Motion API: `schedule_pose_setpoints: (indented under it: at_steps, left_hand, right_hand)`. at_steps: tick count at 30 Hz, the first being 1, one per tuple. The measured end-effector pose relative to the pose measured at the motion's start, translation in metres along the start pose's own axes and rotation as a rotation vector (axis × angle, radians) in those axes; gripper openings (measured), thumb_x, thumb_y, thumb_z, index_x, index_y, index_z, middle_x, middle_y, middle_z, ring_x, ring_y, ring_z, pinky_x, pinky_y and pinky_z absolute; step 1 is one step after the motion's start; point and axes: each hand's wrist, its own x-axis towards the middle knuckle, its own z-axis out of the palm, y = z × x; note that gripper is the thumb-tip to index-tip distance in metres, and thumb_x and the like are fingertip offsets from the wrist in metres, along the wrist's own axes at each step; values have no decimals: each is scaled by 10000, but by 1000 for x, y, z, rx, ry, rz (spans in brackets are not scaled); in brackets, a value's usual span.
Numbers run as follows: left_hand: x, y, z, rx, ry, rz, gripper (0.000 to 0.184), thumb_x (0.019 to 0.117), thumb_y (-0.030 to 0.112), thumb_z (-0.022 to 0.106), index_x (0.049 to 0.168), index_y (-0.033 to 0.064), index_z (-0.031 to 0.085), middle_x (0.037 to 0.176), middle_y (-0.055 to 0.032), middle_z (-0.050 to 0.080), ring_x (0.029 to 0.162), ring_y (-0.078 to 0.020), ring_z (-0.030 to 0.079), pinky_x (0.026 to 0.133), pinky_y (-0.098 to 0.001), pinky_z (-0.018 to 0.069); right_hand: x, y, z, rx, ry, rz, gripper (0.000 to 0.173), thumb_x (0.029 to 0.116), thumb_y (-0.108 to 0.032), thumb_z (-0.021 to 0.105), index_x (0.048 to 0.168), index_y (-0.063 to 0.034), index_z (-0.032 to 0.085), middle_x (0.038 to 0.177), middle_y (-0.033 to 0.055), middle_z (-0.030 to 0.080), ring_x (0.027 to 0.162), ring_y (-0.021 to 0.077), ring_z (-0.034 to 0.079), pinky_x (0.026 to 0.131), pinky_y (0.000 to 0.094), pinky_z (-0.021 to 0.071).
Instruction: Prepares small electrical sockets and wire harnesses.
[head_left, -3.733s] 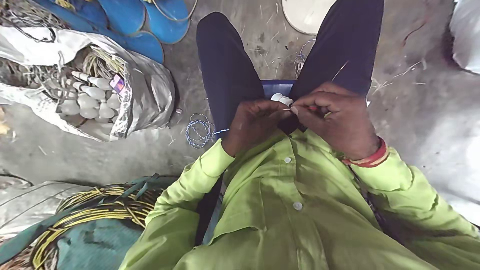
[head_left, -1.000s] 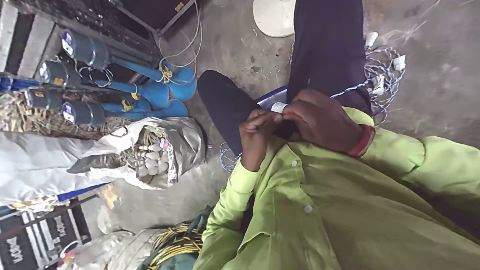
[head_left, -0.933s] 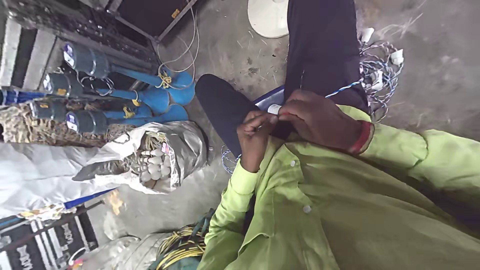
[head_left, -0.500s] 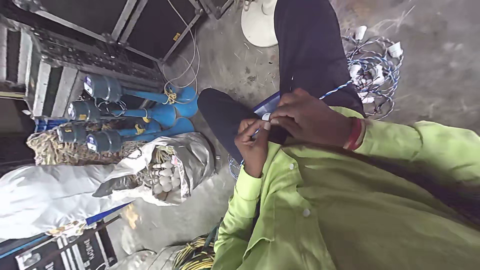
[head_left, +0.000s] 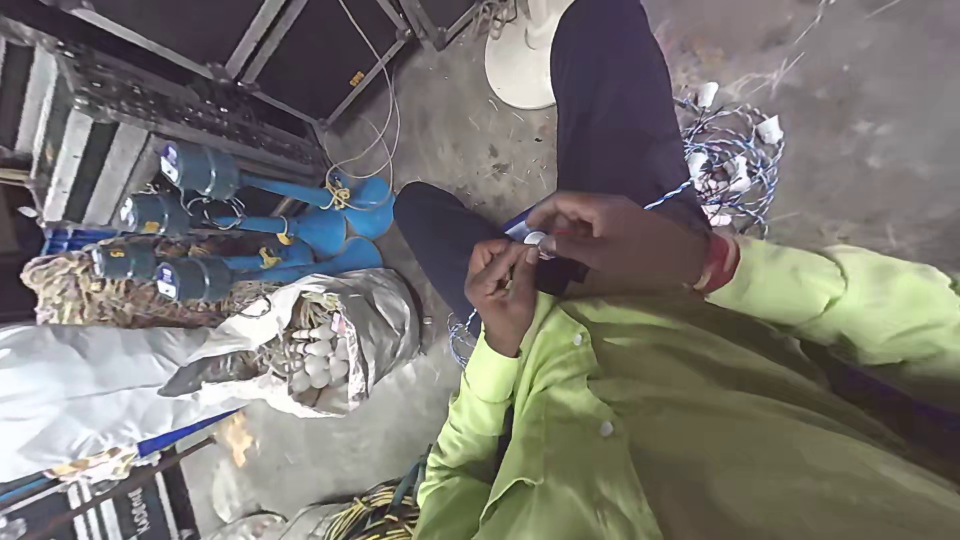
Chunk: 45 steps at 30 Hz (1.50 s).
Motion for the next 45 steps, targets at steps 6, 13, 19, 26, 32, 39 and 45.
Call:
schedule_pose_setpoints:
  at_steps: [6, 13, 19, 26, 32, 39, 45]
  left_hand:
    - [0, 7, -1, -84, 2, -157, 100, 950, 64, 681, 943, 16, 768, 957, -34, 646, 882, -91, 611, 748, -214, 534]
    - [-3, 9, -3, -98, -47, -222, 120, 966, 74, 663, 992, 31, 772, 1034, -52, 668, 959, -128, 627, 809, -264, 549]
    - [5, -1, -16, 278, -199, 191, 126, 928, 83, 679, 934, -4, 770, 967, -111, 646, 904, -137, 618, 799, -246, 537]
    - [47, 0, -51, 429, -816, 673, 184, 939, 106, 628, 1019, 71, 789, 1008, -125, 735, 847, -236, 672, 735, -348, 552]
    - [28, 10, -58, -105, -474, -33, 241, 1004, 171, 655, 1153, -6, 722, 1203, -75, 668, 994, -89, 659, 833, -246, 582]
    - [28, 28, -50, 9, -467, -373, 149, 987, 84, 640, 970, -1, 762, 1024, -66, 710, 750, -75, 630, 629, -208, 537]
    - [35, 32, -46, -35, -509, -421, 102, 926, -31, 681, 992, -26, 759, 996, -87, 698, 742, -90, 624, 635, -201, 537]
  right_hand:
    - [-7, 24, 12, -531, 262, -477, 318, 989, -366, 639, 1134, -110, 762, 1030, 77, 766, 966, 260, 710, 867, 494, 524]
    - [-6, 24, 21, -804, 363, -660, 221, 1021, -164, 557, 1024, -60, 752, 934, 113, 748, 836, 320, 676, 748, 483, 491]
    - [-6, 25, 20, -584, 209, -418, 323, 1010, -229, 478, 905, -87, 750, 802, 85, 724, 806, 293, 700, 743, 523, 510]
    - [-3, 12, 8, -223, -76, -38, 199, 959, -204, 617, 856, -173, 784, 719, -51, 684, 648, 65, 620, 610, 345, 521]
    - [-2, 19, 0, -373, 191, -405, 242, 1000, -273, 621, 989, -122, 810, 913, 20, 766, 903, 128, 699, 871, 324, 546]
    - [-7, 17, 3, -630, 266, -638, 237, 1031, -178, 564, 1019, -85, 782, 951, 91, 767, 872, 270, 686, 866, 479, 481]
    - [-8, 17, -1, -710, 270, -711, 231, 1019, -92, 529, 1032, -52, 756, 960, 132, 750, 860, 318, 667, 843, 506, 461]
